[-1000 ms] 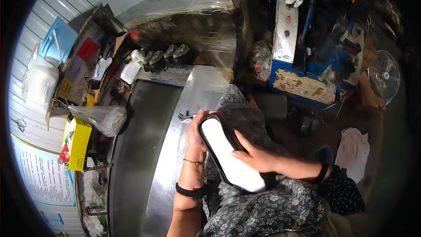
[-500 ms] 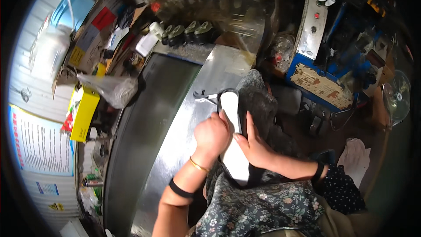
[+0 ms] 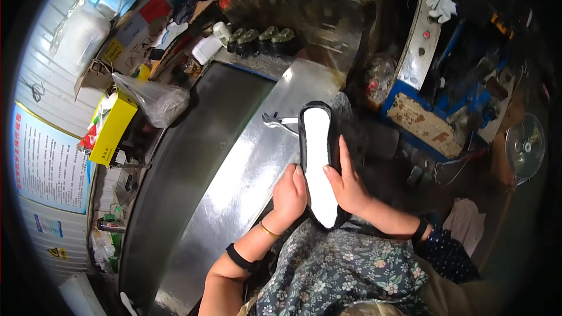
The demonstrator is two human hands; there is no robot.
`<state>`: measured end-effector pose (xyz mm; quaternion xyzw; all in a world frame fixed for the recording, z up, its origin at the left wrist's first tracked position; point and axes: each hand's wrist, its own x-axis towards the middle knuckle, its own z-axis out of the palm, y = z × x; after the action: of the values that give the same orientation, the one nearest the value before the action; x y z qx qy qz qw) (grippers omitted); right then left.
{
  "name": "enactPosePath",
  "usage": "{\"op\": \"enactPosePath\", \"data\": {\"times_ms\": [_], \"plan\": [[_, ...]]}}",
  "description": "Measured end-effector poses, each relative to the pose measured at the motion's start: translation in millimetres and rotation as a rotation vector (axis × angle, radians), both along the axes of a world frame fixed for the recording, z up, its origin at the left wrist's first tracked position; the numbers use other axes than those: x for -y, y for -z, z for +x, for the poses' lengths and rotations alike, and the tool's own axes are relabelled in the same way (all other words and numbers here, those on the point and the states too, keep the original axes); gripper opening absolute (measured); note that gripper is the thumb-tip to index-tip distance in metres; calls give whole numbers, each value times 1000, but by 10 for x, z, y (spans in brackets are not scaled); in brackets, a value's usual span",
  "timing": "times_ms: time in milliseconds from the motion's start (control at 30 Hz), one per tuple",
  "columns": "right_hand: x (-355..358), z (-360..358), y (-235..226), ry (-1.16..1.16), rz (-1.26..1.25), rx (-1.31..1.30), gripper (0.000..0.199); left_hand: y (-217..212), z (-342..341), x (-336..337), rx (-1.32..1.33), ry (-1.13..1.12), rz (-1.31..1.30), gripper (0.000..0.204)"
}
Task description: Assembling shoe soles and uppers on a conveyor belt in a factory setting.
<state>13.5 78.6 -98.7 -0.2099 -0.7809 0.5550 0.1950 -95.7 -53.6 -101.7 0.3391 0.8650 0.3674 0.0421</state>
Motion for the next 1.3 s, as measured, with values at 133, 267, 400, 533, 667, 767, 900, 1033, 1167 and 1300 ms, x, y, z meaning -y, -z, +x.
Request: {"op": "enactPosePath", "data": {"times_ms": [133, 267, 400, 533, 667, 767, 900, 1033, 1167, 1300], "plan": [[8, 181, 87, 7, 76, -123, 76, 112, -207, -330, 533, 173, 451, 49], [-90, 370, 218, -21, 159, -139, 75, -286, -487, -786, 1032, 400, 557, 66], [-563, 56, 81, 51, -144, -163, 58, -192, -644, -1002, 940, 406, 433, 48], [-903, -396, -27, -187, -550, -332, 44, -103, -423, -1112, 633, 428, 405, 22], [-1002, -480, -26, -197, -347, -295, 29, -194, -406, -1104, 1047, 451, 533, 33], [-948, -501, -71, -117, -152, -263, 23, -235, -403, -1070, 1175, 445, 576, 37], [-1026, -514, 4, -134, -381, -215, 25, -144, -451, -1105, 997, 455, 552, 33], [-1105, -326, -35, -269, -707, -283, 32, -62, -395, -1144, 753, 517, 541, 32], [-889, -323, -11, 1, -150, -239, 30, -46, -424, -1176, 765, 487, 422, 38], [-1154, -152, -75, -349, -687, -247, 50, -170, -535, -1064, 1045, 633, 366, 56]]}}
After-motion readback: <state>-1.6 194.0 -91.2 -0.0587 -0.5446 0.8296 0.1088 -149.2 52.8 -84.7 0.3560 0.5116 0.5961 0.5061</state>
